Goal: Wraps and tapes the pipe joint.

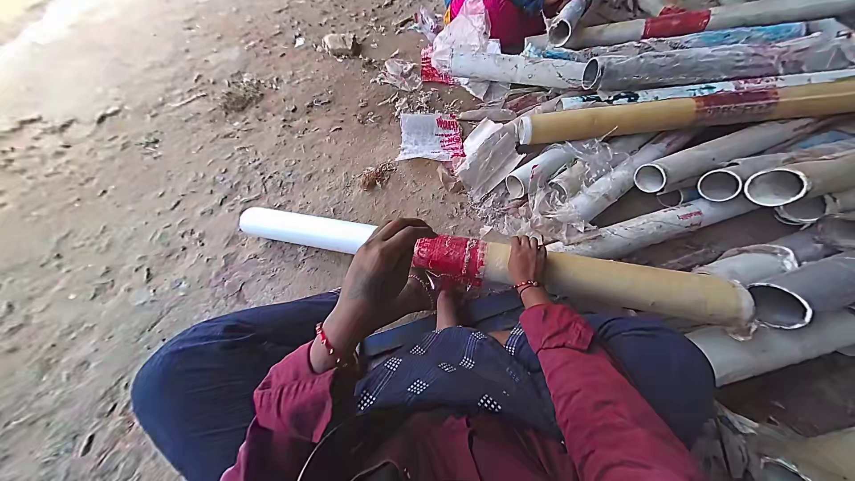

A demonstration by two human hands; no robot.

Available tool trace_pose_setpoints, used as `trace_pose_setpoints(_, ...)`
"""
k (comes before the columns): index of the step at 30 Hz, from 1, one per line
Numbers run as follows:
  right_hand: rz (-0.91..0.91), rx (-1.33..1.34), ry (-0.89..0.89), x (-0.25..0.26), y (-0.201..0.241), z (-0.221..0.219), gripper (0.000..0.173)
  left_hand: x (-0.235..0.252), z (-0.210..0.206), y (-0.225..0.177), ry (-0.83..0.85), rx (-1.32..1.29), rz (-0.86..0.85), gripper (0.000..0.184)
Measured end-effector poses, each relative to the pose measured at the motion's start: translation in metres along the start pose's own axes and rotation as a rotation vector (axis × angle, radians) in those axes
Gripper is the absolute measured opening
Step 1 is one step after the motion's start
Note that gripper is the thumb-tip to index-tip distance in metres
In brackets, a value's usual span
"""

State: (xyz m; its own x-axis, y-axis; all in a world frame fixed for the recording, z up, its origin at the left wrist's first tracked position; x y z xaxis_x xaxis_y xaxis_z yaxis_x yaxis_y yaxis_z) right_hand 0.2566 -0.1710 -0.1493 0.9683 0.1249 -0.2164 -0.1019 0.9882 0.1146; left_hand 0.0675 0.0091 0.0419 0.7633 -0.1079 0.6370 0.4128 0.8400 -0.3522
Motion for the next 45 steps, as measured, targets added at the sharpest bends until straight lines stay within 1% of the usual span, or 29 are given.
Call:
trace_pose_setpoints(2,0.003,0.011,-0.064,0.002,0.003,0.0,0.033,-0.049,-0.053,0.07,0.109,-0.094,0.387,0.02)
trace_pose_setpoints(3,0.008,0.018,-0.115,0.004,0.003,0.001,0.032,-0.074,-0.076,0.095,0.133,-0.193,0.569,0.021)
trace_pose_setpoints(4,0.015,0.032,-0.159,0.004,0.003,0.001,0.031,-0.099,-0.097,0.112,0.149,-0.306,0.742,0.024)
trace_pose_setpoints(5,0.022,0.045,-0.204,0.005,0.003,0.002,0.03,-0.119,-0.113,0.122,0.155,-0.383,0.875,0.027)
trace_pose_setpoints(6,0.026,0.052,-0.253,0.006,0.002,0.002,0.029,-0.132,-0.124,0.127,0.161,-0.397,0.941,0.03)
trace_pose_setpoints(7,0.03,0.06,-0.296,0.008,0.002,0.002,0.028,-0.137,-0.13,0.13,0.183,-0.364,0.955,0.033)
trace_pose_setpoints(9,0.03,0.065,-0.333,0.012,0.002,0.0,0.029,-0.136,-0.137,0.134,0.193,-0.26,0.882,0.036)
trace_pose_setpoints(12,0.034,0.093,-0.345,0.018,0.003,0.0,0.033,-0.134,-0.149,0.141,0.15,-0.229,0.795,0.028)
trace_pose_setpoints(14,0.032,0.096,-0.341,0.023,0.003,0.002,0.033,-0.138,-0.161,0.143,0.128,-0.281,0.792,0.024)
trace_pose_setpoints(16,0.033,0.093,-0.325,0.026,0.003,0.001,0.033,-0.146,-0.171,0.142,0.062,-0.309,0.805,0.023)
trace_pose_setpoints(18,0.034,0.095,-0.314,0.026,0.004,-0.001,0.033,-0.155,-0.174,0.14,-0.034,-0.314,0.827,0.026)
trace_pose_setpoints(20,0.031,0.102,-0.309,0.033,0.006,0.002,0.033,-0.151,-0.17,0.145,-0.146,-0.285,0.82,0.035)
trace_pose_setpoints(21,0.023,0.103,-0.303,0.035,0.005,0.004,0.033,-0.149,-0.168,0.146,-0.172,-0.266,0.819,0.039)
trace_pose_setpoints(22,0.018,0.107,-0.292,0.036,0.005,0.004,0.032,-0.148,-0.167,0.147,-0.177,-0.249,0.819,0.042)
trace_pose_setpoints(25,-0.006,0.101,-0.247,0.038,0.006,0.004,0.032,-0.147,-0.165,0.151,-0.184,-0.162,0.778,0.043)
trace_pose_setpoints(27,-0.022,0.09,-0.219,0.04,0.005,0.004,0.031,-0.144,-0.167,0.154,-0.158,-0.129,0.793,0.042)
trace_pose_setpoints(29,-0.026,0.08,-0.206,0.04,0.006,0.003,0.031,-0.144,-0.168,0.157,-0.136,-0.094,0.791,0.039)
trace_pose_setpoints(33,-0.025,0.071,-0.2,0.04,0.005,0.005,0.031,-0.138,-0.163,0.16,-0.148,-0.025,0.717,0.03)
trace_pose_setpoints(36,-0.017,0.084,-0.208,0.035,0.006,0.005,0.032,-0.145,-0.16,0.16,-0.146,-0.081,0.784,0.027)
trace_pose_setpoints(38,-0.005,0.106,-0.212,0.033,0.008,0.005,0.032,-0.149,-0.159,0.159,-0.177,-0.138,0.825,0.026)
trace_pose_setpoints(43,-0.008,0.107,-0.216,0.036,0.003,-0.001,0.035,-0.161,-0.164,0.159,-0.395,-0.235,0.88,0.021)
trace_pose_setpoints(45,-0.019,0.103,-0.214,0.038,0.001,-0.003,0.037,-0.159,-0.161,0.158,-0.431,-0.218,0.854,0.022)
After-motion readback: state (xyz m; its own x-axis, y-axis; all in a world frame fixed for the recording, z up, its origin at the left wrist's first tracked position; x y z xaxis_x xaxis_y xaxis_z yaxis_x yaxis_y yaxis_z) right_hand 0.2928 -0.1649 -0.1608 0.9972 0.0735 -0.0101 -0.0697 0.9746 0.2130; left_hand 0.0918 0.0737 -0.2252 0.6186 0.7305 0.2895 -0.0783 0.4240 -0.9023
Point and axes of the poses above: each hand's wrist, its own x-axis towards the middle knuckle, its own z-axis out of the back of the hand, y = z × x, the point moved 8 cm from there along x, towards the middle knuckle, and after that the axes turned 15 degrees about -z, right-handed, at the moved point
